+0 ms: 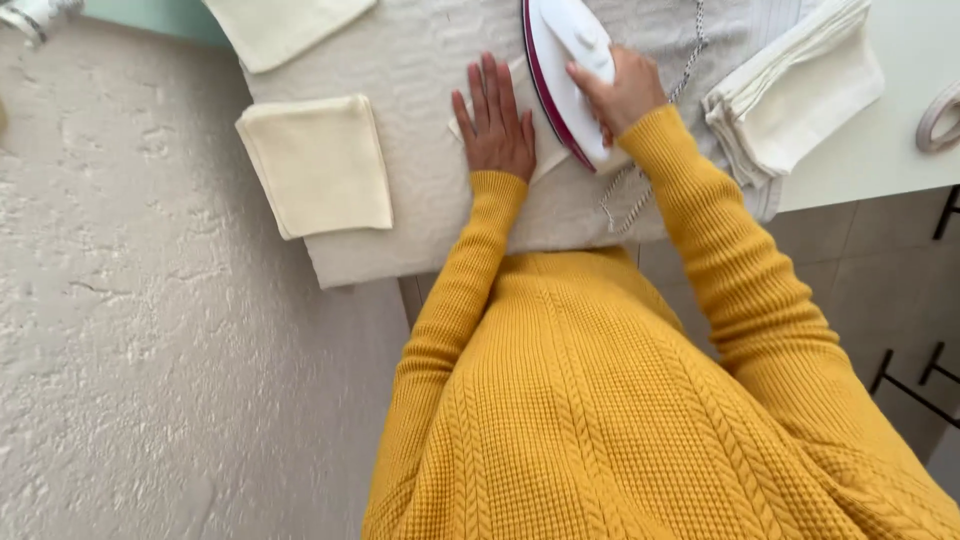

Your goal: Ironing small square pieces of white fabric on an ironing board.

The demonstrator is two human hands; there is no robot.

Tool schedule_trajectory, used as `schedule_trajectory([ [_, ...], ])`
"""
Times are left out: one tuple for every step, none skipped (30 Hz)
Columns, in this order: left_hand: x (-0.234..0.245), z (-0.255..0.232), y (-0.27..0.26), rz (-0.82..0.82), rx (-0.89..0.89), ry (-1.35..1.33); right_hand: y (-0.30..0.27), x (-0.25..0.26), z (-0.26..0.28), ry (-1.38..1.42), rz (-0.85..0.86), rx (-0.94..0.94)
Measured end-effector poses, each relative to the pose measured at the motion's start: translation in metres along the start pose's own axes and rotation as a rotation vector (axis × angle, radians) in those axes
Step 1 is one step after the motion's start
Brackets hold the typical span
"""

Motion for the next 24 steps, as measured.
schedule_trajectory([
  [-0.001,0.0,0.0,-0.004,-0.006,0.0,0.005,-0.001,-0.016,0.0,-0.007,0.003],
  [0.001,0.002,0.004,-0.054,-0.022,-0.059,0.015,0.003,-0.022,-0.065,-0.05,0.075],
  [0.004,0.003,0.008,-0.103,-0.039,-0.118,0.024,0.006,-0.029,-0.13,-0.094,0.147],
  [0.006,0.002,0.005,-0.096,-0.034,-0.119,0.022,0.008,-0.017,-0.129,-0.087,0.142],
  [0.009,-0.003,0.001,-0.111,-0.055,-0.031,0.02,0.009,-0.008,-0.114,-0.065,0.117],
  [0.011,-0.01,-0.006,-0.117,-0.083,0.055,0.014,0.009,-0.001,-0.094,-0.045,0.082],
  [0.008,-0.011,-0.013,-0.1,-0.085,0.052,0.004,0.005,-0.011,-0.088,-0.041,0.066],
  [0.005,-0.006,-0.004,-0.057,-0.065,0.042,0.005,0.006,-0.017,-0.061,-0.029,0.03],
  [0.002,-0.002,0.005,-0.013,-0.045,0.032,0.007,0.007,-0.022,-0.033,-0.017,-0.006],
  [-0.003,0.0,0.008,-0.023,-0.043,0.035,0.011,0.011,-0.01,-0.035,-0.018,0.005],
  [-0.005,0.0,0.009,-0.086,-0.064,0.017,0.014,0.015,0.001,-0.029,-0.026,0.022],
  [-0.009,-0.003,-0.001,-0.128,-0.087,-0.01,0.007,0.015,0.005,-0.019,-0.031,0.017],
  [-0.006,-0.006,-0.005,-0.116,-0.088,-0.015,-0.001,0.014,0.004,-0.017,-0.029,0.005],
  [-0.005,-0.006,-0.005,-0.067,-0.067,0.008,-0.006,0.012,0.003,0.033,-0.011,-0.025],
  [-0.003,-0.005,-0.005,-0.019,-0.047,0.031,-0.012,0.01,0.003,0.082,0.006,-0.054],
  [-0.003,-0.003,0.0,-0.034,-0.051,0.036,-0.001,0.01,-0.017,0.08,-0.002,-0.039],
  [-0.001,-0.002,0.005,-0.077,-0.066,0.017,0.011,0.013,-0.03,0.001,-0.049,0.042],
  [0.0,-0.002,0.003,-0.11,-0.074,-0.005,0.018,0.014,-0.046,-0.078,-0.086,0.116],
  [0.004,-0.002,0.007,-0.117,-0.071,-0.003,0.021,0.019,-0.028,-0.08,-0.085,0.124],
  [0.002,-0.004,0.001,-0.055,-0.055,-0.003,0.011,0.02,-0.018,-0.089,-0.076,0.093],
  [-0.001,-0.007,-0.006,0.007,-0.04,-0.002,0.002,0.021,-0.009,-0.098,-0.067,0.062],
  [-0.003,-0.005,-0.004,0.008,-0.042,-0.001,-0.005,0.022,-0.006,-0.097,-0.068,0.061],
  [-0.006,-0.004,-0.001,0.034,-0.03,0.041,-0.011,0.019,-0.012,-0.007,-0.017,-0.043],
  [-0.007,-0.001,0.005,0.051,-0.015,0.085,-0.014,0.017,-0.014,0.08,0.036,-0.138],
])
Point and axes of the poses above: each hand's wrist, its own y-axis towards the middle knuckle, its own x-axis out of the back of the hand, z = x × y, the point moved 8 cm from there along y, towards the middle knuckle, and after that the axes turned 9 degrees about z, right-handed, at the moved point
